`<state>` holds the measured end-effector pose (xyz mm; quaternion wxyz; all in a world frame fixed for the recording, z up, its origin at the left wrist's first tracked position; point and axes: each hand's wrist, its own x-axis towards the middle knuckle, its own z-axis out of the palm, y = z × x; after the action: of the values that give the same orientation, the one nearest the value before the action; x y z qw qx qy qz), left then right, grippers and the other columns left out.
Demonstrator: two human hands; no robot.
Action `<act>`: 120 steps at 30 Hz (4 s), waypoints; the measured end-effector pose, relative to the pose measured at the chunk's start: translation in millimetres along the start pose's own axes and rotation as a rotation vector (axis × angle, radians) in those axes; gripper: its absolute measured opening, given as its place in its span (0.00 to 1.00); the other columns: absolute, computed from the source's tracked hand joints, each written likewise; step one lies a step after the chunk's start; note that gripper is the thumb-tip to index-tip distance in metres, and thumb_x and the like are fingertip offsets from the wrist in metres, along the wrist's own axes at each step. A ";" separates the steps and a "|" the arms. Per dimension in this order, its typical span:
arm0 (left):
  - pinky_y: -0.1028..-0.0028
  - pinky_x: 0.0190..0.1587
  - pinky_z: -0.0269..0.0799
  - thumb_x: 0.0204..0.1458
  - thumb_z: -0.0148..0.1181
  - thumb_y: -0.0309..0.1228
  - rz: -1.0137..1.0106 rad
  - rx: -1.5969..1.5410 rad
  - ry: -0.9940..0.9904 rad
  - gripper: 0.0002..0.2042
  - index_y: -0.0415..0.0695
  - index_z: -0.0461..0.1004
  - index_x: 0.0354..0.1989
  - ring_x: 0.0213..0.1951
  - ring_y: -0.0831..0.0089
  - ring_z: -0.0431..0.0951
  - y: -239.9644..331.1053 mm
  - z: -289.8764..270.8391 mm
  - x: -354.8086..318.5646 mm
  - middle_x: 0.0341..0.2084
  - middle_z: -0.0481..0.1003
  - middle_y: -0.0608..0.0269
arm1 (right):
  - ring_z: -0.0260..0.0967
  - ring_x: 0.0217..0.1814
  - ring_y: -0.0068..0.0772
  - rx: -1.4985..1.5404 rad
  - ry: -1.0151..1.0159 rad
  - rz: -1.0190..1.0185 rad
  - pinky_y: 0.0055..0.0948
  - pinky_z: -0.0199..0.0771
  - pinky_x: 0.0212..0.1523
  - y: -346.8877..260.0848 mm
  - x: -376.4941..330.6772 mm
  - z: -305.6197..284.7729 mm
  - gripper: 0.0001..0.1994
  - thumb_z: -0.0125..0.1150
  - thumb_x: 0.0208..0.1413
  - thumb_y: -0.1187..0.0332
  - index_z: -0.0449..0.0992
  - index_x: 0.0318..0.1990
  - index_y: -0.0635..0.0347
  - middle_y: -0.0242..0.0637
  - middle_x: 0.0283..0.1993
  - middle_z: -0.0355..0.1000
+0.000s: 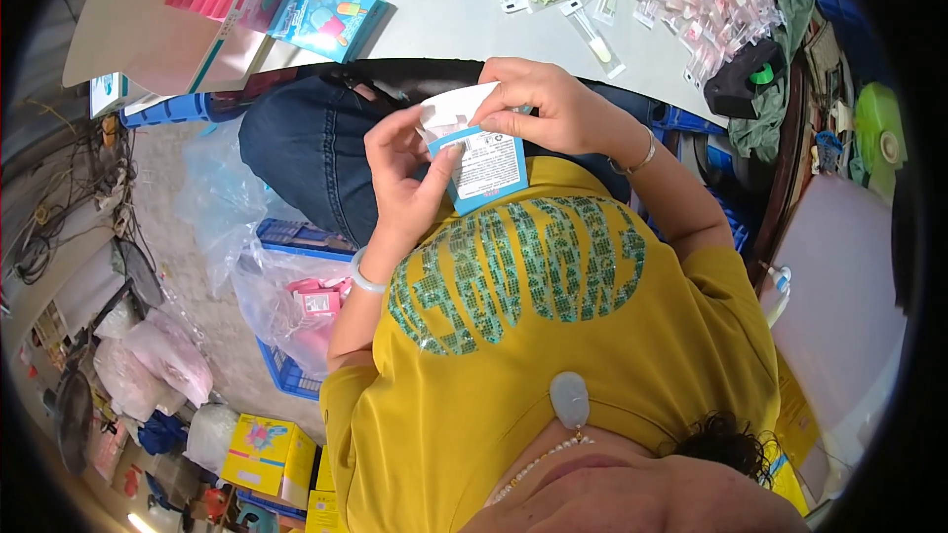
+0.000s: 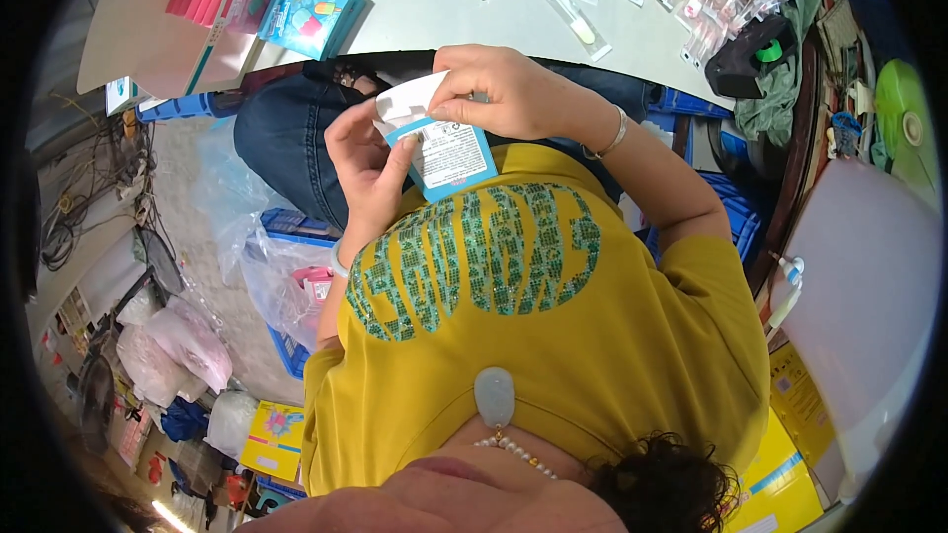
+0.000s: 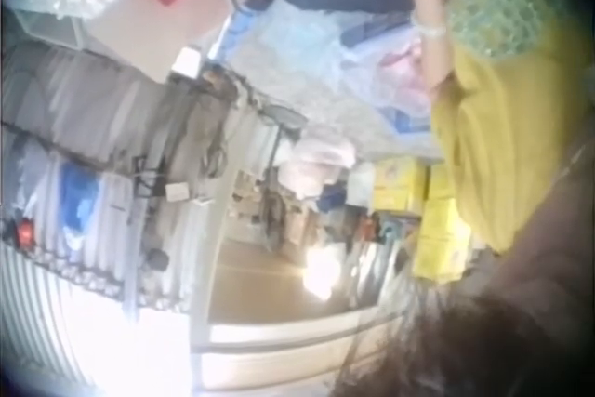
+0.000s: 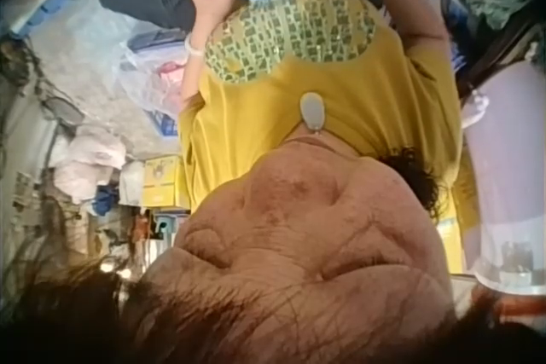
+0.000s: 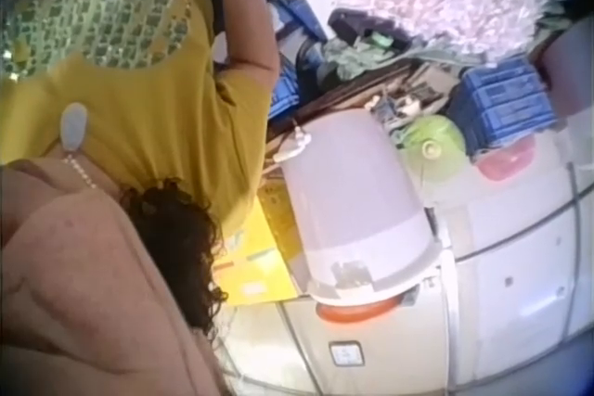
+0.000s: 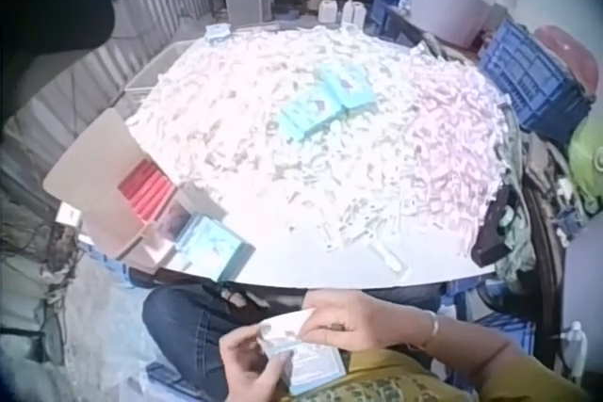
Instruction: Packing small toy items into individual boxes and then into a larger shipping carton.
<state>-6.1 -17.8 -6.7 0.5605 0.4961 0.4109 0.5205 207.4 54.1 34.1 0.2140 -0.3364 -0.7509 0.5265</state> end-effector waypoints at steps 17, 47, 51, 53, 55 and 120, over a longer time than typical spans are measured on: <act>0.82 0.28 0.69 0.47 0.66 0.23 -0.015 0.368 -0.079 0.10 0.38 0.73 0.37 0.25 0.80 0.74 12.7 -12.5 1.3 0.31 0.77 0.61 | 0.67 0.37 0.28 0.056 0.040 0.000 0.25 0.66 0.39 -0.4 -15.2 -10.5 0.06 0.60 0.52 0.77 0.77 0.38 0.63 0.35 0.35 0.70; 0.80 0.30 0.71 0.49 0.63 0.20 0.043 0.363 -0.137 0.10 0.38 0.74 0.40 0.28 0.77 0.73 32.8 -10.7 14.6 0.29 0.71 0.61 | 0.66 0.36 0.28 0.086 0.137 -0.045 0.25 0.64 0.39 11.2 -24.8 8.6 0.06 0.64 0.50 0.77 0.72 0.34 0.61 0.36 0.34 0.68; 0.81 0.31 0.71 0.49 0.63 0.20 0.056 0.435 -0.185 0.15 0.38 0.74 0.46 0.28 0.80 0.70 32.3 -12.0 13.7 0.28 0.68 0.64 | 0.66 0.40 0.25 0.253 0.199 0.031 0.23 0.66 0.41 9.2 -26.9 18.4 0.10 0.63 0.52 0.76 0.72 0.42 0.61 0.35 0.39 0.69; 0.82 0.32 0.70 0.48 0.63 0.19 0.004 0.255 -0.085 0.17 0.39 0.73 0.48 0.29 0.81 0.70 28.5 -4.4 8.9 0.28 0.68 0.65 | 0.65 0.41 0.24 0.400 0.275 0.087 0.23 0.66 0.43 5.5 -25.3 20.5 0.13 0.62 0.52 0.76 0.71 0.46 0.61 0.34 0.40 0.68; 0.82 0.32 0.69 0.47 0.63 0.19 -0.047 0.074 0.011 0.19 0.39 0.73 0.50 0.29 0.82 0.69 29.3 -2.3 9.8 0.27 0.67 0.66 | 0.65 0.43 0.23 0.253 0.186 0.088 0.23 0.67 0.45 1.0 -22.7 16.2 0.16 0.60 0.54 0.76 0.69 0.51 0.62 0.34 0.44 0.68; 0.76 0.36 0.71 0.44 0.66 0.19 0.055 0.472 0.041 0.21 0.40 0.74 0.50 0.32 0.74 0.73 54.2 -10.4 19.8 0.30 0.72 0.61 | 0.66 0.38 0.28 0.131 0.219 0.045 0.25 0.67 0.44 -22.3 -6.0 1.2 0.19 0.61 0.49 0.79 0.74 0.51 0.60 0.34 0.38 0.69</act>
<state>-23.4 1.3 46.0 0.4062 0.6138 0.5187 0.4350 204.4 44.0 54.7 0.3042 -0.3939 -0.6791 0.5395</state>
